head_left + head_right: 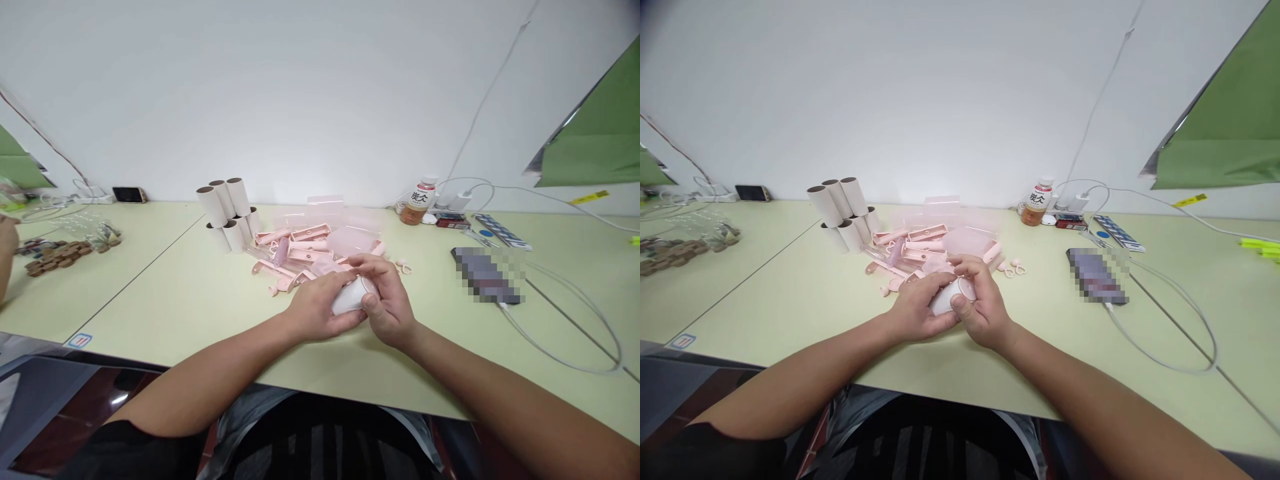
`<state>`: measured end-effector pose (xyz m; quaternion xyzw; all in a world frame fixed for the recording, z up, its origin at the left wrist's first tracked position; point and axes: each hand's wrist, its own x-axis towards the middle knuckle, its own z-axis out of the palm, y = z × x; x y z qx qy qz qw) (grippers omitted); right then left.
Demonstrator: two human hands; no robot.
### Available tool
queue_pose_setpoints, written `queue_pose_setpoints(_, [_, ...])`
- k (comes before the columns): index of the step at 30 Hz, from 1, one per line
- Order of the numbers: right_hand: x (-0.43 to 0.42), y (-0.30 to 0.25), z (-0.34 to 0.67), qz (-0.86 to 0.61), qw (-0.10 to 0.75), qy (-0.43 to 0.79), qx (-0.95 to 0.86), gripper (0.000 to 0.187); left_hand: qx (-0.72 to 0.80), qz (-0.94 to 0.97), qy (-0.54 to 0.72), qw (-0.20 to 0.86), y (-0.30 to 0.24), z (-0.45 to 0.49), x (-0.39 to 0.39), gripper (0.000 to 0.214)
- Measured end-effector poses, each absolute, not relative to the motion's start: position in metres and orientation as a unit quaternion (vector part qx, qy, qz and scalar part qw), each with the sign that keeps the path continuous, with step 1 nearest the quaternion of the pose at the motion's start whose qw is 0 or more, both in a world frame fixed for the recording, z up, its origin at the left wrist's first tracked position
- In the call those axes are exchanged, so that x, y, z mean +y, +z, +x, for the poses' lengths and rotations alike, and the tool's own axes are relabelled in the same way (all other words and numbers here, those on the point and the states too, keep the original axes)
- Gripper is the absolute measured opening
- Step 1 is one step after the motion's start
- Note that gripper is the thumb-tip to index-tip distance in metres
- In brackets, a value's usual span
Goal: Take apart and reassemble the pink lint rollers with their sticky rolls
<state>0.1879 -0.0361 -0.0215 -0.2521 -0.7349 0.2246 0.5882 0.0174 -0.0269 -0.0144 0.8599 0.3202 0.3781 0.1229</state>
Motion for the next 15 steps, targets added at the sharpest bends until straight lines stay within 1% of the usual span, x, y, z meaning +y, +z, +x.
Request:
queue_pose_setpoints(5, [-0.033, -0.021, 0.198, -0.277, 0.57, 0.195, -0.749, 0.043, 0.348, 0.827, 0.404, 0.18, -0.011, 0.008, -0.02, 0.051])
queue_pose_setpoints(8, [-0.031, -0.019, 0.204, -0.303, 0.554, 0.163, -0.758, 0.049, 0.363, 0.806, 0.431, 0.183, -0.011, 0.0, -0.013, 0.053])
queue_pose_setpoints(12, [-0.035, -0.017, 0.202, -0.316, 0.601, 0.135, -0.722, 0.07, 0.37, 0.8, 0.441, 0.17, -0.012, -0.003, -0.009, 0.054])
queue_pose_setpoints(13, [-0.036, -0.016, 0.2, -0.313, 0.6, 0.127, -0.725, 0.072, 0.367, 0.802, 0.438, 0.172, -0.012, -0.003, -0.009, 0.054])
queue_pose_setpoints(15, [-0.039, -0.013, 0.197, -0.298, 0.544, 0.11, -0.777, 0.07, 0.359, 0.807, 0.434, 0.176, -0.012, -0.003, -0.01, 0.052])
